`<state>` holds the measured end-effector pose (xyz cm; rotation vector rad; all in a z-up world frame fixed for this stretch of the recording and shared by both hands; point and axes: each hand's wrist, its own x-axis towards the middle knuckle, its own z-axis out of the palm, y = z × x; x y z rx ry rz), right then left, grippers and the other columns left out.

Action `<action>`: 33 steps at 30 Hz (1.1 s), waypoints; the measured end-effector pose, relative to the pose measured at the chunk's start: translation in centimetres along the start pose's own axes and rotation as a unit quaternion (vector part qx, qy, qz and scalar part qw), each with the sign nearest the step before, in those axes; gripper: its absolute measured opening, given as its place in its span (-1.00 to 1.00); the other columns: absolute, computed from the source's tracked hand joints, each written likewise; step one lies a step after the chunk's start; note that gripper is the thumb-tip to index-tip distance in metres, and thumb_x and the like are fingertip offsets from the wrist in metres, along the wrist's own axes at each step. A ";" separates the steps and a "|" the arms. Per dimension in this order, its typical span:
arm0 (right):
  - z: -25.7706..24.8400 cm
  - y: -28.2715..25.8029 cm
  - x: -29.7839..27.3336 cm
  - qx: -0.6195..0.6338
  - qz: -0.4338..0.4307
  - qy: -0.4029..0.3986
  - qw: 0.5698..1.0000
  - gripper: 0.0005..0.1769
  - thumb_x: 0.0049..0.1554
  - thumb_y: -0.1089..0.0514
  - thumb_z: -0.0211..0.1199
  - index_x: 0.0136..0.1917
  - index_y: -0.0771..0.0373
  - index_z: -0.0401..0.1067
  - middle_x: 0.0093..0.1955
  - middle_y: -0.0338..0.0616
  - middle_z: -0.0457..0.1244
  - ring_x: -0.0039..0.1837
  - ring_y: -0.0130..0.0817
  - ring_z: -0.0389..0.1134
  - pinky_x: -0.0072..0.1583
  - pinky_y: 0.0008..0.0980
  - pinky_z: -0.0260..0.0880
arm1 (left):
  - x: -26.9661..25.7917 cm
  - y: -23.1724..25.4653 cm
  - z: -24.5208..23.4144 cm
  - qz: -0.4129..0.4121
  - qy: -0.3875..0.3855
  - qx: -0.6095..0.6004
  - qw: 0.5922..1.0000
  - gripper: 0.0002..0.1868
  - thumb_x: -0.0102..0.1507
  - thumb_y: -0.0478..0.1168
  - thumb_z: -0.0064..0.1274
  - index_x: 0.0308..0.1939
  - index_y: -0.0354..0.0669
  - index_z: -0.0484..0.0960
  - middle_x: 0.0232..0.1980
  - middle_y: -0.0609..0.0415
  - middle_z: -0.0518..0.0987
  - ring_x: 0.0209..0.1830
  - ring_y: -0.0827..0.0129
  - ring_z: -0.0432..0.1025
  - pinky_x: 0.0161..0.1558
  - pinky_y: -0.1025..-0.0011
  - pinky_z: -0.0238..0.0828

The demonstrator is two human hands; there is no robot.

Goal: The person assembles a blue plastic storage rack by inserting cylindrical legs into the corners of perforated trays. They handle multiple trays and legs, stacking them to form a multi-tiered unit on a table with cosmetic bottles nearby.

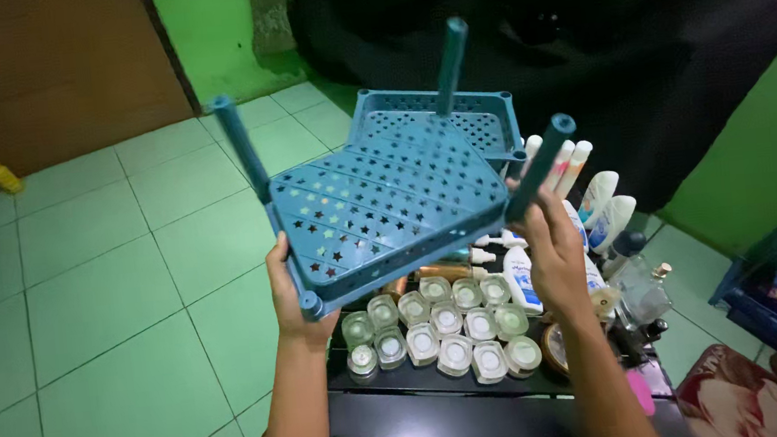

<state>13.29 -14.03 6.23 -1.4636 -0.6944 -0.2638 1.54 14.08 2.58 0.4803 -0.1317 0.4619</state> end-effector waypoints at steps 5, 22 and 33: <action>-1.1 1.6 -2.9 -0.005 -0.010 0.051 0.999 -0.64 0.38 0.24 0.12 0.39 0.44 0.28 0.24 0.04 0.29 0.27 -0.36 0.32 0.31 -0.33 0.34 | -0.2 -1.1 0.9 -0.017 0.009 0.026 0.999 -0.42 0.44 0.16 -0.27 0.32 -0.19 0.43 0.24 -0.04 0.54 0.16 0.20 0.49 0.22 0.17 0.41; 7.0 1.3 -7.1 0.276 0.114 0.062 0.952 -0.63 0.28 0.20 0.11 0.30 0.34 0.18 0.23 -0.03 0.28 0.21 -0.32 0.40 0.23 -0.23 0.51 | -4.7 -10.3 3.1 0.093 -0.128 0.397 0.904 -0.68 0.43 -0.17 -0.06 0.17 -0.30 0.49 0.04 0.05 0.58 -0.02 0.52 0.42 0.06 0.48 0.38; 5.3 -0.1 -5.8 0.114 0.107 0.051 0.986 -0.73 0.27 0.16 0.13 0.18 0.35 0.37 0.06 -0.17 0.37 -0.02 -0.50 0.44 -0.03 -0.46 0.49 | -4.6 -9.1 2.9 0.170 -0.043 0.556 0.812 -0.76 0.43 -0.17 -0.04 -0.09 -0.32 0.57 -0.34 0.03 0.56 -0.39 0.45 0.39 -0.30 0.36 0.37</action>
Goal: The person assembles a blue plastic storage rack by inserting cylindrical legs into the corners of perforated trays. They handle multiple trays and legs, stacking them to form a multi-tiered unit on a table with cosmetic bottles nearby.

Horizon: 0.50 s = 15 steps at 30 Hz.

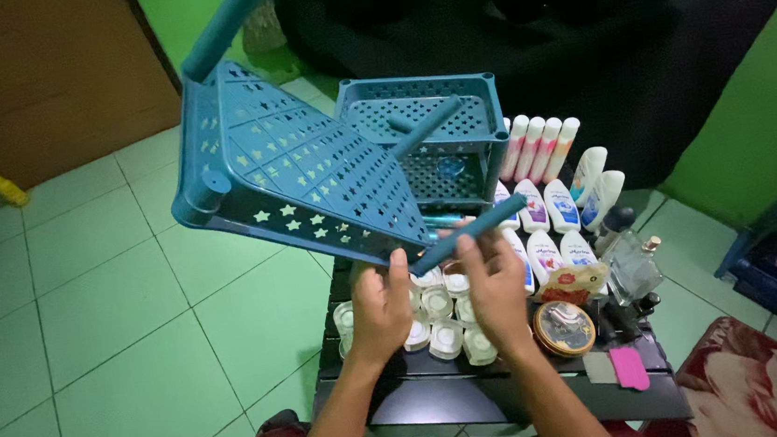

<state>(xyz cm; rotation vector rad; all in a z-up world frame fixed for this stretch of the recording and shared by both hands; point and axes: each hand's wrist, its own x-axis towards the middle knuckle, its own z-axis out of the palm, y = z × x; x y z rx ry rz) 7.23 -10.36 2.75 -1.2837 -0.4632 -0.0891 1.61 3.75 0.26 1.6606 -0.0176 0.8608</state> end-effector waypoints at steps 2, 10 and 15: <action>-0.8 -1.1 0.5 -0.022 0.009 0.040 0.999 -0.72 0.25 0.14 0.16 0.17 0.34 0.34 -0.04 -0.16 0.35 -0.15 -0.52 0.44 -0.18 -0.52 0.37 | 0.3 0.4 -0.1 0.045 0.008 0.000 0.999 -0.77 0.45 -0.20 -0.08 -0.05 -0.33 0.55 -0.28 0.02 0.54 -0.34 0.40 0.38 -0.23 0.35 0.38; -1.5 -0.3 1.1 -0.034 0.046 0.038 0.998 -0.71 0.31 0.06 0.22 -0.02 0.37 0.37 -0.40 -0.29 0.19 -0.43 -0.58 0.14 -0.39 -0.52 0.10 | -0.2 0.1 0.2 0.101 -0.016 0.094 0.990 -0.79 0.42 -0.23 -0.03 -0.01 -0.34 0.53 -0.17 -0.20 0.63 -0.20 -0.07 0.54 -0.13 0.18 0.44; -1.7 0.7 1.4 -0.008 0.042 0.017 0.999 -0.74 0.29 0.04 0.20 -0.02 0.31 0.39 -0.40 -0.34 0.19 -0.42 -0.62 0.13 -0.39 -0.55 0.08 | 0.1 0.4 -0.2 0.072 -0.051 0.083 0.993 -0.77 0.41 -0.20 -0.06 -0.01 -0.34 0.52 -0.16 -0.22 0.65 -0.18 -0.08 0.56 -0.14 0.14 0.45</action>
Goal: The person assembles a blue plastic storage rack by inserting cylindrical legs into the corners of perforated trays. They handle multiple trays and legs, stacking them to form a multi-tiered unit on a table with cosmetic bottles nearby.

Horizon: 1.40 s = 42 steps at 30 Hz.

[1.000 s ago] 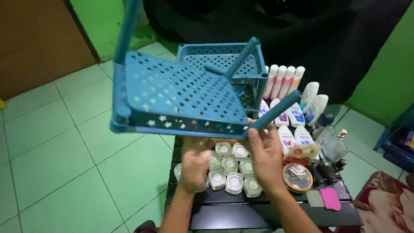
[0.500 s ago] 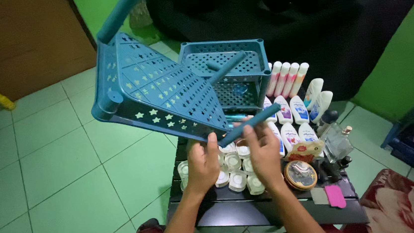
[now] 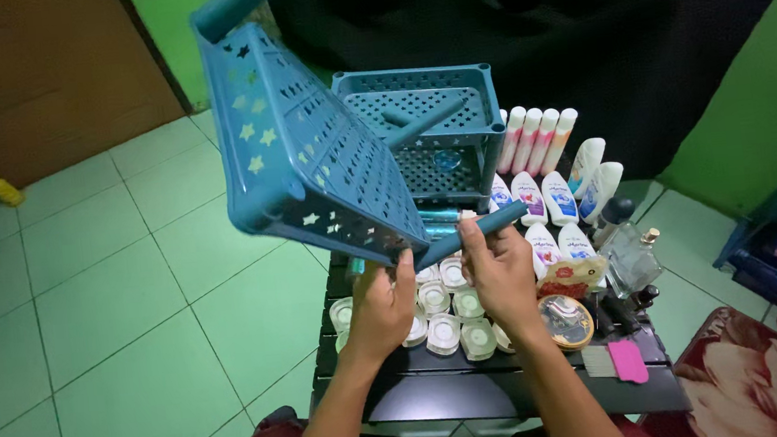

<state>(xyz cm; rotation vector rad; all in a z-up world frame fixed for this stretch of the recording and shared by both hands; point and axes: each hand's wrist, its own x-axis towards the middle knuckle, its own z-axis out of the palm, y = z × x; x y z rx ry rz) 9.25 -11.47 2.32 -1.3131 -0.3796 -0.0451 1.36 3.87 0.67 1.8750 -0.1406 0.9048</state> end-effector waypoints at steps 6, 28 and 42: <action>-0.3 0.6 0.2 0.009 0.011 -0.001 1.000 -0.74 0.30 0.05 0.19 0.00 0.32 0.40 -0.38 -0.32 0.18 -0.41 -0.62 0.12 -0.38 -0.55 0.07 | 0.3 0.7 -0.4 0.029 -0.015 0.018 0.999 -0.76 0.43 -0.22 -0.08 0.03 -0.37 0.50 -0.11 -0.28 0.62 -0.13 -0.20 0.51 -0.10 0.08 0.41; -1.2 1.3 0.9 0.031 -0.042 -0.054 0.997 -0.78 0.31 0.11 0.16 0.04 0.35 0.35 -0.33 -0.20 0.25 -0.43 -0.52 0.22 -0.39 -0.49 0.23 | 0.9 0.1 0.1 -0.096 -0.019 0.054 0.994 -0.66 0.42 -0.10 -0.07 -0.25 -0.33 0.58 -0.45 -0.18 0.58 -0.46 -0.06 0.50 -0.32 0.11 0.38; -1.7 -0.9 1.7 0.005 -0.049 -0.201 0.978 -0.69 0.33 0.12 0.13 0.26 0.34 0.28 -0.18 -0.17 0.30 -0.17 -0.48 0.32 -0.10 -0.45 0.36 | 1.7 1.9 -2.2 -0.128 0.018 0.004 0.992 -0.64 0.44 -0.07 -0.08 -0.26 -0.32 0.54 -0.53 0.08 0.53 -0.55 0.48 0.37 -0.46 0.36 0.33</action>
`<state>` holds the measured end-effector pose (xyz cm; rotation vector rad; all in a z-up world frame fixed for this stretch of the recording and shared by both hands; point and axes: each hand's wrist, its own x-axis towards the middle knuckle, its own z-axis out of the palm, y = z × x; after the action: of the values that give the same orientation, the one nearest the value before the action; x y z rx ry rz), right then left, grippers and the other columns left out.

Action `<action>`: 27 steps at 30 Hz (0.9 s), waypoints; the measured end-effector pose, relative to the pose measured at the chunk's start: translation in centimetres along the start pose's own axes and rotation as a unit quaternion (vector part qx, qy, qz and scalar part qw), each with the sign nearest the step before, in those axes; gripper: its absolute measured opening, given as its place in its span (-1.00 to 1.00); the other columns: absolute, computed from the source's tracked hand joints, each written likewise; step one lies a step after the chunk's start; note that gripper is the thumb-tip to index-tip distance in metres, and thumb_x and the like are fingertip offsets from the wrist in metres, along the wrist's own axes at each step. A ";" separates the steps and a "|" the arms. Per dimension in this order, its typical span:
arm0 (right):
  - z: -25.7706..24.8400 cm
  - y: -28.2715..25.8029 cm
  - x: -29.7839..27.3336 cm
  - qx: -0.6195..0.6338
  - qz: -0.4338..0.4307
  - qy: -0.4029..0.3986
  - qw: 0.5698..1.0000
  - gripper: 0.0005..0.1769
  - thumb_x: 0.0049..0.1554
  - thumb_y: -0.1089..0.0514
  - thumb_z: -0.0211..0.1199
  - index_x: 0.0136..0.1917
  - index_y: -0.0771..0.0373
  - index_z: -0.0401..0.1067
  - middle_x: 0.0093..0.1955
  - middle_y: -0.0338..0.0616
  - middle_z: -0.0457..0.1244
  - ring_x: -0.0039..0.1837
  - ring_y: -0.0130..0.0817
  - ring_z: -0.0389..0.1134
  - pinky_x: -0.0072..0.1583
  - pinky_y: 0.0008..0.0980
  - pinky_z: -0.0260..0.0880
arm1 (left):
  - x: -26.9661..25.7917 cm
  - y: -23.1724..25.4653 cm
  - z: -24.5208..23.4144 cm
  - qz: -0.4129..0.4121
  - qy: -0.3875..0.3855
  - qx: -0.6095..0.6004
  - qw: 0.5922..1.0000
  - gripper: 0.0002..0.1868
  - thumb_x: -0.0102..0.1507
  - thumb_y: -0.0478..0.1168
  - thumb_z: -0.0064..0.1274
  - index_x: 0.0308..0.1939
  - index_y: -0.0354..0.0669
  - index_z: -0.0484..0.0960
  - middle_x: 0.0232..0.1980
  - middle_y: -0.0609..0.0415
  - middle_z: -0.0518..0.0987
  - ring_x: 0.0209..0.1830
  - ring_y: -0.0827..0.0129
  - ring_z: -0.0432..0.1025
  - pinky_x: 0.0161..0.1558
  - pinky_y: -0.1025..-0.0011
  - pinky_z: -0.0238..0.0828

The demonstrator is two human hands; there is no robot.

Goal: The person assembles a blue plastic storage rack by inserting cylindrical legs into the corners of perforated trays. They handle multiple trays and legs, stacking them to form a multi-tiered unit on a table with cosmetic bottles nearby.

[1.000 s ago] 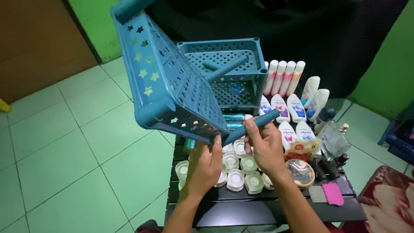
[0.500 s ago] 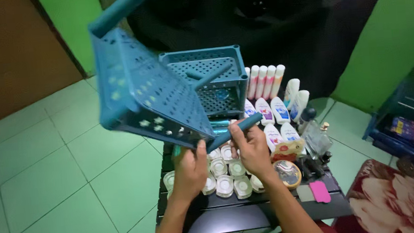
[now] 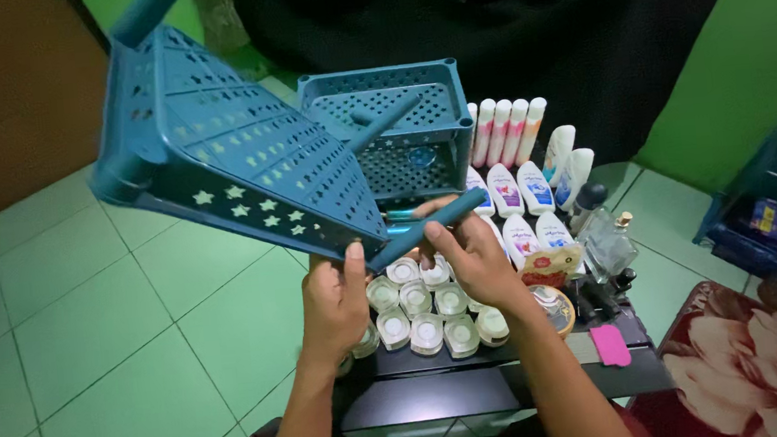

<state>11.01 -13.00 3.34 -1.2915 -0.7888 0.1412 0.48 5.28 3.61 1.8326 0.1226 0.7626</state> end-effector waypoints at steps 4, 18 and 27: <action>1.6 1.6 0.3 -0.008 0.045 0.086 0.995 -0.67 0.24 0.15 0.27 0.16 0.40 0.30 -0.18 -0.10 0.33 -0.19 -0.41 0.36 -0.13 -0.38 0.39 | -0.5 0.4 0.3 0.121 0.025 0.018 0.992 -0.67 0.49 -0.09 -0.12 -0.10 -0.32 0.57 -0.36 0.05 0.57 -0.40 0.47 0.43 -0.32 0.35 0.39; 0.0 -1.7 0.5 0.132 0.030 0.145 0.980 -0.76 0.30 0.06 0.01 0.19 0.17 0.25 0.08 -0.15 0.37 0.06 -0.37 0.47 0.08 -0.23 0.59 | 0.2 -2.2 -1.2 0.016 0.019 -0.121 0.992 -0.72 0.48 -0.16 -0.10 0.00 -0.36 0.56 -0.22 0.07 0.63 -0.31 0.52 0.43 -0.27 0.45 0.38; -4.1 0.6 5.9 -0.273 0.057 0.168 0.946 -0.64 0.42 -0.01 0.01 0.14 0.32 0.44 -0.19 -0.02 0.16 -0.18 -0.28 0.16 -0.14 -0.25 0.16 | 1.6 -5.4 -3.5 0.008 0.070 -0.305 0.950 -0.69 0.52 -0.26 -0.11 0.31 -0.31 0.38 -0.02 0.00 0.54 -0.31 0.52 0.36 -0.38 0.55 0.29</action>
<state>17.98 -13.11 5.16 -1.8267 -0.4672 -0.2199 1.24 10.95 0.25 1.1927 -0.0374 0.8315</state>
